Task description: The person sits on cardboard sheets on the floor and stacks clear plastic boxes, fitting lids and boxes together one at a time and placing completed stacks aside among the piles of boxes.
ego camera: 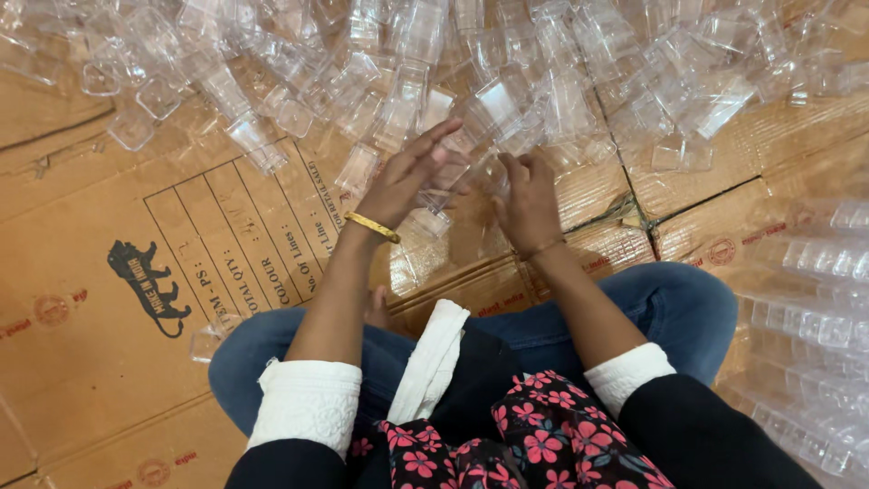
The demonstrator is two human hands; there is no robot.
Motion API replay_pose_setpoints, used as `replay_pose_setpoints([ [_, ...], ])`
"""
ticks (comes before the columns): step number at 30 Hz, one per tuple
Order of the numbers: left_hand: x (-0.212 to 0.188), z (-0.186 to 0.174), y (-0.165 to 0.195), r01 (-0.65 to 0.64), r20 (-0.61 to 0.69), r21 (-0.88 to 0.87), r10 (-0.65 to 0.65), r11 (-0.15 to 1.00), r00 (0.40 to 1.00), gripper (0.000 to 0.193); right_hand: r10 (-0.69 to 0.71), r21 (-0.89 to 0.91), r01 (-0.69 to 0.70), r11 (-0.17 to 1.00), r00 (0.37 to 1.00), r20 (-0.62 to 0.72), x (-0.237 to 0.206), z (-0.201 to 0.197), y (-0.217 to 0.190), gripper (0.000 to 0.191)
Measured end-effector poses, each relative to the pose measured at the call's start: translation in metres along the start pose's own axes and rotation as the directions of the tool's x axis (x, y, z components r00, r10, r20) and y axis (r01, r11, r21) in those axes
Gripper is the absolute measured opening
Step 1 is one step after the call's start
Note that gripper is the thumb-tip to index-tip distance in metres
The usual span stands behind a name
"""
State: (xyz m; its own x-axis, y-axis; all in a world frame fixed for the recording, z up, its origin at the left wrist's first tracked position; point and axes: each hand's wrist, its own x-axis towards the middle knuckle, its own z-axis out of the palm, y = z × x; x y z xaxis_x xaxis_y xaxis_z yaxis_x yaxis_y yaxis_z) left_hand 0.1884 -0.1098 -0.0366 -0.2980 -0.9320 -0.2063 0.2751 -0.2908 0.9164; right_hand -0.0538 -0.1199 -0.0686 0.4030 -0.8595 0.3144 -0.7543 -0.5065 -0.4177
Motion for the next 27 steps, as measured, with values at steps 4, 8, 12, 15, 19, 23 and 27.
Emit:
replay_pose_setpoints([
  [4,-0.004,-0.005,0.012,0.008,0.094,-0.196,0.011,0.981,0.995,0.061,0.113,-0.113,-0.093,0.989,0.977,0.179,-0.001,0.017,0.002,0.075],
  [8,-0.005,-0.002,0.019,-0.019,0.101,-0.193,0.039,0.981,0.994,0.060,0.079,-0.097,-0.061,0.993,0.976,0.202,-0.008,0.020,0.009,0.060],
  [12,-0.005,-0.005,0.017,-0.017,0.101,-0.226,0.041,0.974,0.994,0.058,0.282,0.107,-0.351,0.930,0.871,0.402,-0.010,-0.008,0.025,0.065],
  [15,-0.002,-0.007,0.009,0.012,0.090,-0.209,0.007,0.978,0.996,0.054,0.185,0.441,-0.324,0.837,0.925,0.331,0.002,-0.039,0.041,0.064],
  [19,0.005,0.004,-0.005,0.240,0.080,0.191,-0.259,0.952,0.963,0.061,0.551,0.757,-0.575,0.309,0.758,0.351,0.020,-0.055,0.037,0.048],
  [23,0.009,0.022,-0.022,-0.017,0.119,0.593,-0.066,0.805,0.991,0.074,0.549,0.837,-0.508,0.206,0.768,0.331,0.019,-0.026,0.001,0.044],
  [27,0.009,0.012,-0.024,0.024,0.060,0.462,-0.058,0.886,0.996,0.076,0.483,0.879,-0.444,0.174,0.816,0.317,0.013,-0.015,0.000,0.029],
])
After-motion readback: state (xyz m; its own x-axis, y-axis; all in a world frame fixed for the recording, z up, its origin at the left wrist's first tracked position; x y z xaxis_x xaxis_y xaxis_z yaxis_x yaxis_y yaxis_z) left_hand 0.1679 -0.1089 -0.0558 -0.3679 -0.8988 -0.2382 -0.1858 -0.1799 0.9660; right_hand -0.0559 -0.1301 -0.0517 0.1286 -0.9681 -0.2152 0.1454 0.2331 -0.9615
